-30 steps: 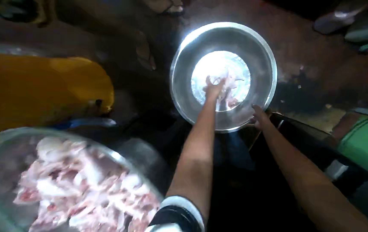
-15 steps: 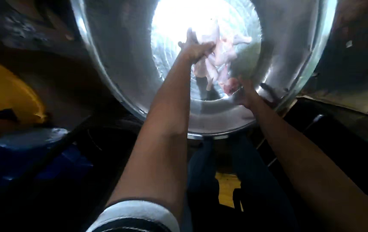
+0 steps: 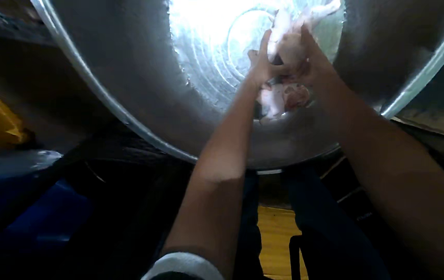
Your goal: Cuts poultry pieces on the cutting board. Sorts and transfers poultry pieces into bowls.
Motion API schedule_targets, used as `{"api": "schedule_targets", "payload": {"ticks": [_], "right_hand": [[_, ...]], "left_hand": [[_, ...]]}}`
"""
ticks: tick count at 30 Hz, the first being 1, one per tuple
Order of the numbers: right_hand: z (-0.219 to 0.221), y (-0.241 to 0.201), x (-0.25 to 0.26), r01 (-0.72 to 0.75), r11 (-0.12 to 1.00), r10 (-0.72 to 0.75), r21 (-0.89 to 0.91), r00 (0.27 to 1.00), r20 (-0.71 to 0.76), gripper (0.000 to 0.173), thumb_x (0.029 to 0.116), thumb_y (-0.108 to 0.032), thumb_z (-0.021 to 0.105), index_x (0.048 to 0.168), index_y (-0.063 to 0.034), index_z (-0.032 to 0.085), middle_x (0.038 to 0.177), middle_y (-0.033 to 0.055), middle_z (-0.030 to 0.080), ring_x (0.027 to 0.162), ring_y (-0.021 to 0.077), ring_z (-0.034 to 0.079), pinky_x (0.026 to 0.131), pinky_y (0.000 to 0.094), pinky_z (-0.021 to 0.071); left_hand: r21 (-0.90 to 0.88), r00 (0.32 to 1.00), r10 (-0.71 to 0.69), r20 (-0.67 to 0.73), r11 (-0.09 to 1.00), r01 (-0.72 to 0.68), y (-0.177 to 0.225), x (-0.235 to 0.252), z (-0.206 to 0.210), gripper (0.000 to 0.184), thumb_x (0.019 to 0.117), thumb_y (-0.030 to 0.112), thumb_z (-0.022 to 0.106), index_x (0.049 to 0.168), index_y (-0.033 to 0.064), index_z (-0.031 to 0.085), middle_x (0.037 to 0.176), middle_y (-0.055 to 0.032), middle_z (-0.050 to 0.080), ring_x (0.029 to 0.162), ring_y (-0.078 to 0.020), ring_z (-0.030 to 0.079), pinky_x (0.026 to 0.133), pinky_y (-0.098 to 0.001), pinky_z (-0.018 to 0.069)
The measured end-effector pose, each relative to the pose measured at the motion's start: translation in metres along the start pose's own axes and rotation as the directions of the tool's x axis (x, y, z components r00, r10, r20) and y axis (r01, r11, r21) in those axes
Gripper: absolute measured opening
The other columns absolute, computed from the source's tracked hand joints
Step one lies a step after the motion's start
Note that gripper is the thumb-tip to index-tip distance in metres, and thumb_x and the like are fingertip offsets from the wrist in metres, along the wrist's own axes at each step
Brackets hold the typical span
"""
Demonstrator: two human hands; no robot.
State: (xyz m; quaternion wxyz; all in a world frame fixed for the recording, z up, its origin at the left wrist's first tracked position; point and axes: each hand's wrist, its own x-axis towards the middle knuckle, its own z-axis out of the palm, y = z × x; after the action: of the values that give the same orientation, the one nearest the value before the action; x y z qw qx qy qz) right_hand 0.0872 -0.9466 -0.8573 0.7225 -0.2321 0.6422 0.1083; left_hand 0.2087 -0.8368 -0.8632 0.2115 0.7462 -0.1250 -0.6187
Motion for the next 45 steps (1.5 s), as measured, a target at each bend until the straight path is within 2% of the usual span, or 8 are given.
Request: {"api": "schedule_targets", "payload": {"ticks": [6, 9, 14, 18, 22, 31, 42, 45], "right_hand": [[-0.011, 0.026, -0.018, -0.050, 0.996, 0.050, 0.072, 0.999, 0.000, 0.061, 0.0999, -0.054, 0.057, 0.145, -0.0138, 0.048, 0.127, 0.0128, 0.062, 0.109, 0.0279, 0.067, 0.087, 0.0481, 0.0612], [-0.013, 0.054, -0.041, 0.092, 0.978, -0.086, 0.189, 0.995, -0.045, 0.049, 0.1036, -0.046, 0.053, 0.139, -0.0128, 0.053, 0.118, 0.0095, 0.066, 0.102, 0.0220, 0.068, 0.084, 0.0434, 0.0609], [-0.004, 0.089, -0.101, 0.205, 0.964, -0.170, 0.169, 0.965, -0.201, 0.046, 0.1054, -0.038, 0.055, 0.139, -0.0066, 0.054, 0.119, 0.0106, 0.068, 0.105, 0.0195, 0.068, 0.090, 0.0404, 0.0595], [0.004, 0.121, -0.087, 0.084, 0.991, -0.043, 0.100, 0.933, -0.358, 0.052, 0.1019, -0.042, 0.061, 0.139, -0.0062, 0.054, 0.119, 0.0134, 0.065, 0.102, 0.0202, 0.064, 0.086, 0.0397, 0.0561], [0.013, 0.132, -0.058, 0.025, 0.987, 0.024, 0.160, 0.954, -0.298, 0.063, 0.1021, -0.043, 0.061, 0.150, -0.0075, 0.039, 0.129, 0.0158, 0.060, 0.109, 0.0226, 0.063, 0.090, 0.0401, 0.0558], [-0.019, 0.148, -0.048, -0.002, 0.981, 0.003, 0.194, 1.000, -0.003, 0.057, 0.1047, -0.042, 0.055, 0.153, -0.0164, 0.039, 0.129, 0.0100, 0.064, 0.111, 0.0206, 0.066, 0.092, 0.0408, 0.0581], [-0.005, 0.116, -0.189, 0.322, 0.879, -0.200, 0.352, 0.919, -0.341, 0.058, 0.1056, -0.044, 0.052, 0.152, -0.0127, 0.039, 0.130, 0.0087, 0.063, 0.112, 0.0168, 0.064, 0.093, 0.0373, 0.0571], [-0.006, 0.090, -0.243, 0.422, 0.847, -0.321, 0.323, 0.890, -0.323, 0.054, 0.1069, -0.043, 0.049, 0.151, -0.0126, 0.039, 0.132, 0.0084, 0.062, 0.114, 0.0177, 0.064, 0.095, 0.0386, 0.0570]], "left_hand": [[-0.170, 0.929, 0.367, 0.045, 0.919, -0.355, -0.014, 0.000, 0.029, 0.116, 0.0737, 0.017, 0.092, 0.163, 0.0042, 0.019, 0.158, -0.0296, 0.036, 0.144, -0.0390, 0.042, 0.117, -0.0477, 0.0395], [-0.207, 0.886, 0.461, 0.054, 0.873, -0.442, -0.023, -0.024, 0.036, 0.105, 0.0732, 0.020, 0.092, 0.156, -0.0002, 0.031, 0.150, -0.0259, 0.049, 0.136, -0.0320, 0.052, 0.113, -0.0436, 0.0455], [-0.432, 0.979, 0.038, 0.201, 0.900, 0.054, -0.023, -0.106, 0.030, 0.059, 0.1061, 0.036, 0.056, 0.158, 0.0248, 0.030, 0.148, -0.0177, 0.052, 0.110, -0.0352, 0.068, 0.075, -0.0547, 0.0625], [-0.540, 0.944, -0.328, -0.038, 0.801, 0.257, -0.063, -0.104, 0.057, 0.058, 0.1046, 0.055, 0.050, 0.152, 0.0257, 0.034, 0.129, -0.0218, 0.062, 0.093, -0.0373, 0.070, 0.068, -0.0554, 0.0593], [-0.642, 0.920, -0.371, -0.127, 0.738, 0.209, -0.097, -0.067, 0.070, 0.099, 0.0895, 0.048, 0.077, 0.161, 0.0149, 0.018, 0.146, -0.0254, 0.050, 0.117, -0.0341, 0.064, 0.091, -0.0517, 0.0580], [-0.436, 0.849, -0.363, 0.384, 0.739, 0.513, -0.093, -0.074, 0.044, 0.071, 0.0976, 0.064, 0.056, 0.153, 0.0211, 0.043, 0.126, -0.0177, 0.067, 0.106, -0.0329, 0.070, 0.082, -0.0523, 0.0604], [-0.437, 0.972, -0.162, 0.172, 0.872, 0.223, 0.028, -0.166, 0.043, 0.053, 0.1013, 0.048, 0.061, 0.131, 0.0046, 0.063, 0.116, -0.0190, 0.068, 0.101, -0.0271, 0.067, 0.088, -0.0495, 0.0558], [-0.428, 0.976, -0.139, 0.170, 0.881, 0.200, 0.073, -0.208, 0.032, 0.060, 0.0983, 0.052, 0.064, 0.139, 0.0075, 0.059, 0.120, -0.0205, 0.068, 0.100, -0.0293, 0.068, 0.083, -0.0498, 0.0577]]}}
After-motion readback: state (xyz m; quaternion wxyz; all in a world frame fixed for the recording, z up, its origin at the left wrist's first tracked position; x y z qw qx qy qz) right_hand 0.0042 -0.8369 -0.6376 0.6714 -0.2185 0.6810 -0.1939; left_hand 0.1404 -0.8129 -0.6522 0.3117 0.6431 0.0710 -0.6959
